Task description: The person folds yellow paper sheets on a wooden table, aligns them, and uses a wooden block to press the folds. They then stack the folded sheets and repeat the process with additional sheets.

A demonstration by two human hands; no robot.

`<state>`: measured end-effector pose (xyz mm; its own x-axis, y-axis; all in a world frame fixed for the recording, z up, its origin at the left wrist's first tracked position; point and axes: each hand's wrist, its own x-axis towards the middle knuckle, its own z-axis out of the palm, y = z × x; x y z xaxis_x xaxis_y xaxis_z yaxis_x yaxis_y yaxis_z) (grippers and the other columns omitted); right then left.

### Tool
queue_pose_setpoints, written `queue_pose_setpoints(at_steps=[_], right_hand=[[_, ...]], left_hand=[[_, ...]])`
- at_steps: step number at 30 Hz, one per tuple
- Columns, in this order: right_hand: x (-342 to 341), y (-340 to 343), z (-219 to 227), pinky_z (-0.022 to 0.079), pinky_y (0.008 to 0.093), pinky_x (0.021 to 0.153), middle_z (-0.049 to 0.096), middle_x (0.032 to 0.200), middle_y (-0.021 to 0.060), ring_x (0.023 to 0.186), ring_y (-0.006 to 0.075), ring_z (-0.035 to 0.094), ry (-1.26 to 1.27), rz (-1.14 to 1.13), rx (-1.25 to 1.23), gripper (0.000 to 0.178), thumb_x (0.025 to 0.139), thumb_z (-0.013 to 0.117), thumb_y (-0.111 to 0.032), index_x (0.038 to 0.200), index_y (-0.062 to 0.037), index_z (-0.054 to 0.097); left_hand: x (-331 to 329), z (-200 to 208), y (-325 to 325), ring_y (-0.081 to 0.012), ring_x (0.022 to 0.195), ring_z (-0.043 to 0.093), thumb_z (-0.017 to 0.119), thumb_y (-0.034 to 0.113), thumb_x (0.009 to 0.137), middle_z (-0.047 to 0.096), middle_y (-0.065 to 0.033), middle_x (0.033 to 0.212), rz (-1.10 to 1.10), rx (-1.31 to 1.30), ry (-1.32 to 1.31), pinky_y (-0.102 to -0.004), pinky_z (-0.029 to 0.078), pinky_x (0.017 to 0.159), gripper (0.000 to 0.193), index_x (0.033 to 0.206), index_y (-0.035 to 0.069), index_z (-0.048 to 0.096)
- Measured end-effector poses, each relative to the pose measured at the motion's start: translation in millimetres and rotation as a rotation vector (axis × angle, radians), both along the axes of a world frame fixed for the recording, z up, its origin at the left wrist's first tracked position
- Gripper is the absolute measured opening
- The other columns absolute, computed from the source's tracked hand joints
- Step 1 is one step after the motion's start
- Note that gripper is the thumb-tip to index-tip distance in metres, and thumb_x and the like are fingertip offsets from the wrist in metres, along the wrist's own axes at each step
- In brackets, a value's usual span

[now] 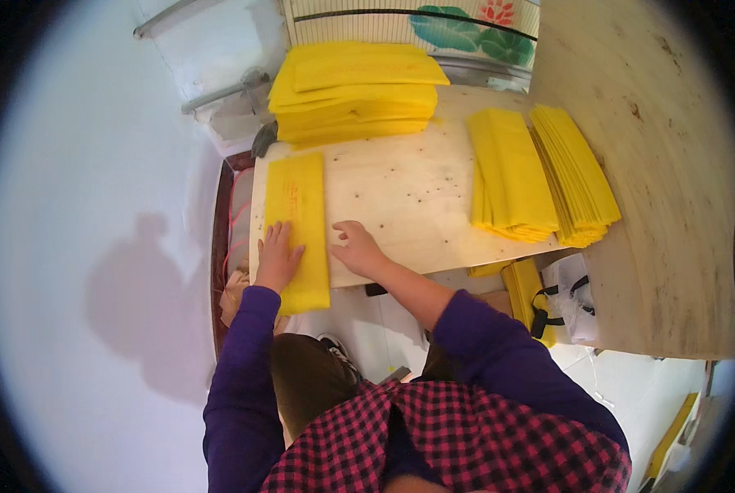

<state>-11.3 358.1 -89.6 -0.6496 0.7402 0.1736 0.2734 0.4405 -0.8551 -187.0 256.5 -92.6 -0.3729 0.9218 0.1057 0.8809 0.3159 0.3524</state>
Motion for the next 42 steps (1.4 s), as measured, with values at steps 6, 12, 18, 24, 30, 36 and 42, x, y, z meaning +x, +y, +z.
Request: queue_pose_setpoints(at_steps=[6,12,18,24,30,36,42], right_hand=[[113,17,39,0.049,0.0314,0.075,0.053,0.109,0.0134,0.092,0.0218,0.056,0.086,-0.062,-0.117,0.037,0.074,0.065,-0.013,0.108,-0.0011,0.054],[246,42,64,0.049,0.0290,0.075,0.061,0.098,0.0099,0.087,0.0177,0.059,0.084,-0.443,-0.118,0.029,0.079,0.061,-0.013,0.106,-0.0018,0.057],[308,59,80,0.046,0.0269,0.076,0.063,0.091,0.0062,0.084,0.0143,0.058,0.131,-0.678,-0.049,0.024,0.082,0.059,-0.015,0.103,-0.0012,0.058],[246,91,90,0.046,0.0249,0.074,0.062,0.088,0.0057,0.081,0.0134,0.058,0.354,-0.405,-0.112,0.021,0.083,0.059,-0.012,0.099,0.0002,0.058],[134,160,114,0.049,0.0253,0.060,0.061,0.079,0.0063,0.068,0.0115,0.058,0.403,-0.208,-0.292,0.018,0.083,0.058,-0.015,0.090,0.0014,0.058],[24,255,124,0.051,0.0273,0.062,0.060,0.086,0.0128,0.071,0.0195,0.061,0.611,-0.150,-0.685,0.015,0.088,0.050,-0.010,0.097,0.0019,0.054],[-43,316,121,0.056,0.0297,0.063,0.055,0.095,0.0190,0.073,0.0293,0.062,0.837,-0.339,-0.890,0.024,0.090,0.048,-0.008,0.110,0.0029,0.042]], left_hand=[[0,-7,-11,-0.0341,0.128,0.029,0.055,0.021,0.084,0.034,-0.0191,0.137,-0.075,0.115,-0.048,-0.0531,0.021,0.103,0.058,0.135,0.005,0.031],[6,7,-35,-0.0304,0.129,0.030,0.052,0.014,0.087,0.038,-0.0169,0.135,-0.040,0.242,-0.165,-0.0382,0.023,0.105,0.052,0.134,0.005,0.033],[20,24,-58,-0.0293,0.127,0.034,0.050,0.015,0.090,0.040,-0.0167,0.134,0.097,0.348,-0.277,-0.0361,0.025,0.105,0.045,0.130,0.000,0.038],[26,34,-64,-0.0283,0.123,0.039,0.048,0.012,0.090,0.042,-0.0171,0.132,0.202,0.392,-0.313,-0.0337,0.028,0.103,0.042,0.129,-0.002,0.039],[26,23,-73,-0.0283,0.116,0.045,0.046,0.013,0.091,0.047,-0.0187,0.125,0.367,0.439,-0.274,-0.0338,0.034,0.098,0.040,0.126,-0.004,0.040],[12,-11,-76,-0.0274,0.109,0.050,0.044,0.014,0.093,0.051,-0.0189,0.121,0.533,0.777,-0.481,-0.0325,0.038,0.094,0.035,0.122,-0.005,0.045],[4,-4,-78,-0.0262,0.111,0.049,0.042,0.013,0.093,0.051,-0.0168,0.122,0.621,0.869,-0.537,-0.0323,0.037,0.095,0.032,0.118,-0.006,0.048]])
